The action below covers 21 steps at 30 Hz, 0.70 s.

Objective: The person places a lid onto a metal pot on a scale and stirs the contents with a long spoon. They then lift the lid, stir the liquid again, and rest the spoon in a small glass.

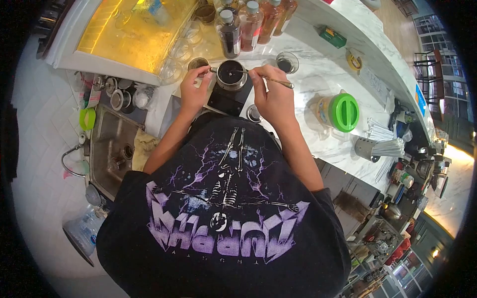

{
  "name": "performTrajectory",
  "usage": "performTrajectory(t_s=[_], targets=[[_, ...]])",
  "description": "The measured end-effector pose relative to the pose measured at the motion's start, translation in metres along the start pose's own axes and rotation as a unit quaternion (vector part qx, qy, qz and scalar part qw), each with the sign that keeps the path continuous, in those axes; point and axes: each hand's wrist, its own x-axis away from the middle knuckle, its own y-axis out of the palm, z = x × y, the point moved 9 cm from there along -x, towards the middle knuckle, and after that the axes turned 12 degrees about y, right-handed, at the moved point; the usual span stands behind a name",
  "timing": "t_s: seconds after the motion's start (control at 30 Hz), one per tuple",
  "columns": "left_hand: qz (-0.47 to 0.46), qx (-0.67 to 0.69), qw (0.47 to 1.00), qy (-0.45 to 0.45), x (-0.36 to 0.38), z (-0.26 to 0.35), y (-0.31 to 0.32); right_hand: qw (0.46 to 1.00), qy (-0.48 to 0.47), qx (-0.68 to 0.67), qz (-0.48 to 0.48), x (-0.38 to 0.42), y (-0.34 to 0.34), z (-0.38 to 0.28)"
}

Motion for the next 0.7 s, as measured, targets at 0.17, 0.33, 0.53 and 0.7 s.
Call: performTrajectory(t_s=[0.17, 0.33, 0.53, 0.7], targets=[[-0.019, 0.002, 1.0, 0.025, -0.004, 0.008, -0.006, 1.0, -0.013, -0.004, 0.01, -0.003, 0.008, -0.006], [-0.038, 0.007, 0.998, 0.054, -0.004, 0.006, -0.015, 0.999, 0.024, -0.02, 0.019, 0.002, 0.003, 0.001], [-0.071, 0.006, 0.994, 0.085, -0.018, 0.003, -0.025, 0.999, 0.025, 0.014, 0.028, 0.0, 0.012, -0.014], [-0.099, 0.028, 0.991, 0.084, -0.028, 0.004, -0.025, 0.997, 0.071, 0.023, 0.037, 0.0, 0.007, -0.014]])
